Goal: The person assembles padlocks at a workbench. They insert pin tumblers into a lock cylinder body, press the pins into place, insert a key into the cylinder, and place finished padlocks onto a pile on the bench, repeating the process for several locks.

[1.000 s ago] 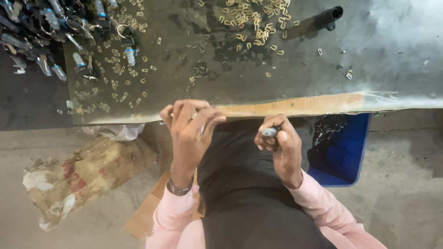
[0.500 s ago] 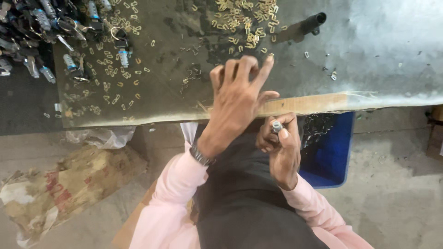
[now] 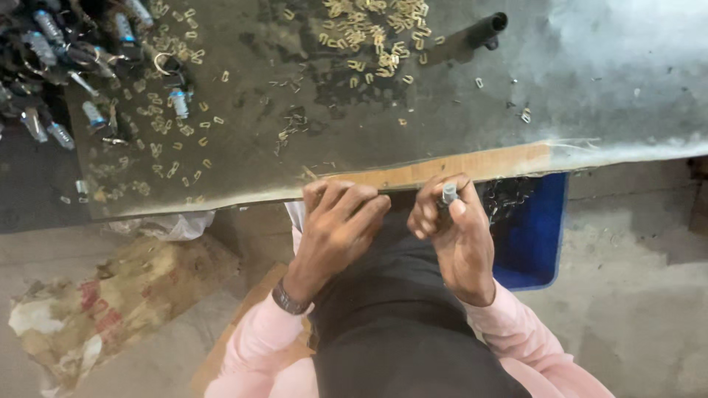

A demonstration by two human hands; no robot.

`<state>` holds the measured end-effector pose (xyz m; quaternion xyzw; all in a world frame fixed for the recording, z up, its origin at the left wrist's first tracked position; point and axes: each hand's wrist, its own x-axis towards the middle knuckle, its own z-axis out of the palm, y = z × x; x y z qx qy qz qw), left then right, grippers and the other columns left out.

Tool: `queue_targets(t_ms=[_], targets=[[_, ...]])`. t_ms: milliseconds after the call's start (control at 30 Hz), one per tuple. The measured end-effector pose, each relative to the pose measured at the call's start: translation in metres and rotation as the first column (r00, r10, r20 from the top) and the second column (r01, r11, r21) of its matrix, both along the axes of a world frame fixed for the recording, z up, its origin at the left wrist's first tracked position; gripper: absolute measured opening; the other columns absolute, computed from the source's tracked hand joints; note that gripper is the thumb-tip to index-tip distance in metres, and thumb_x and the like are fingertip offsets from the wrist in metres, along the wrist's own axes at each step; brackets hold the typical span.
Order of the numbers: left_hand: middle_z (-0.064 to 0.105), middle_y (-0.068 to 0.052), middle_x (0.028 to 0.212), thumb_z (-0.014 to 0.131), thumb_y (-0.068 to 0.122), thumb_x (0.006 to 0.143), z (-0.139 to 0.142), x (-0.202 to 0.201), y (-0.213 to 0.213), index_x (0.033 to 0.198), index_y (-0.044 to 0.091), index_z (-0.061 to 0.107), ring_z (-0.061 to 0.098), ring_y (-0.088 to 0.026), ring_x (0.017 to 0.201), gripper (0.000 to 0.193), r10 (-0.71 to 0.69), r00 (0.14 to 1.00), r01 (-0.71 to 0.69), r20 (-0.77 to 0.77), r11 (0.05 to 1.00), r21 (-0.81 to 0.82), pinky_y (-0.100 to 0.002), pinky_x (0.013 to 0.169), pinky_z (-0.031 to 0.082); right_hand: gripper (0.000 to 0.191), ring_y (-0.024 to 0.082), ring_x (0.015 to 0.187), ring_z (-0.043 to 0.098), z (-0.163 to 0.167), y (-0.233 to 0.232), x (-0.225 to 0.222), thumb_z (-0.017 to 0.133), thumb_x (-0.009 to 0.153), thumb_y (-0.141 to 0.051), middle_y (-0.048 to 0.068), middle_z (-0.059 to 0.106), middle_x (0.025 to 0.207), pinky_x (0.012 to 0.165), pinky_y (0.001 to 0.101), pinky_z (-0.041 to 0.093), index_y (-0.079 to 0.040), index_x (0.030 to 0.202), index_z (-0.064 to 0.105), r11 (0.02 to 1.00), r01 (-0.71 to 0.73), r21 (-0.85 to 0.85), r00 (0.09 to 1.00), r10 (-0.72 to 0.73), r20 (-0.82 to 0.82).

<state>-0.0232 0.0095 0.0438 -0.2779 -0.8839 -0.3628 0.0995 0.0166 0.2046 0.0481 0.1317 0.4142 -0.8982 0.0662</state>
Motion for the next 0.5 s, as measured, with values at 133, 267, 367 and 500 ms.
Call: queue_targets(t_ms=[133,267,367,500], targets=[[0.069,-0.003,0.098,0.080,-0.002,0.088,0.006,0.012,-0.003,0.103,0.007,0.069,0.065,-0.013,0.082,0.020,0.117,0.937,-0.256,0.328,0.869,0.423,-0.028,0.077,0.050,0.022,0.020,0.103,0.052,0.006,-0.012,-0.005,0.055,0.109,-0.019,0.009,0.053,0.117,0.092,0.0363,0.047,-0.009,0.127,0.047,0.965,-0.010,0.263,0.978,0.064,-0.198],[0.069,-0.004,0.103,0.072,-0.008,0.096,0.009,0.015,-0.015,0.107,0.002,0.066,0.065,-0.007,0.090,0.016,-0.151,0.824,-0.392,0.546,0.545,0.741,-0.022,0.078,0.053,0.022,0.021,0.091,0.055,0.006,-0.024,-0.004,0.053,0.108,-0.008,0.013,0.057,0.103,0.083,0.0359,0.047,-0.010,0.128,0.043,0.969,-0.123,0.214,0.981,0.151,-0.118],[0.071,-0.002,0.102,0.073,-0.006,0.095,0.010,0.009,-0.029,0.108,0.002,0.067,0.066,-0.006,0.087,0.016,-0.203,0.817,-0.363,0.540,0.546,0.755,-0.021,0.075,0.053,0.022,0.018,0.085,0.051,0.001,-0.036,-0.004,0.056,0.109,-0.008,0.011,0.054,0.096,0.078,0.0343,0.045,-0.008,0.127,0.043,0.964,-0.164,0.210,0.976,0.189,-0.104],[0.071,-0.003,0.097,0.076,-0.005,0.094,0.009,-0.003,-0.049,0.107,0.002,0.071,0.065,-0.005,0.077,0.016,-0.198,0.783,-0.396,0.590,0.573,0.717,-0.019,0.065,0.049,0.018,0.014,0.083,0.047,0.000,-0.058,-0.013,0.052,0.111,-0.017,0.009,0.052,0.097,0.085,0.0331,0.045,-0.002,0.120,0.049,0.976,-0.150,0.157,0.976,0.171,-0.131]])
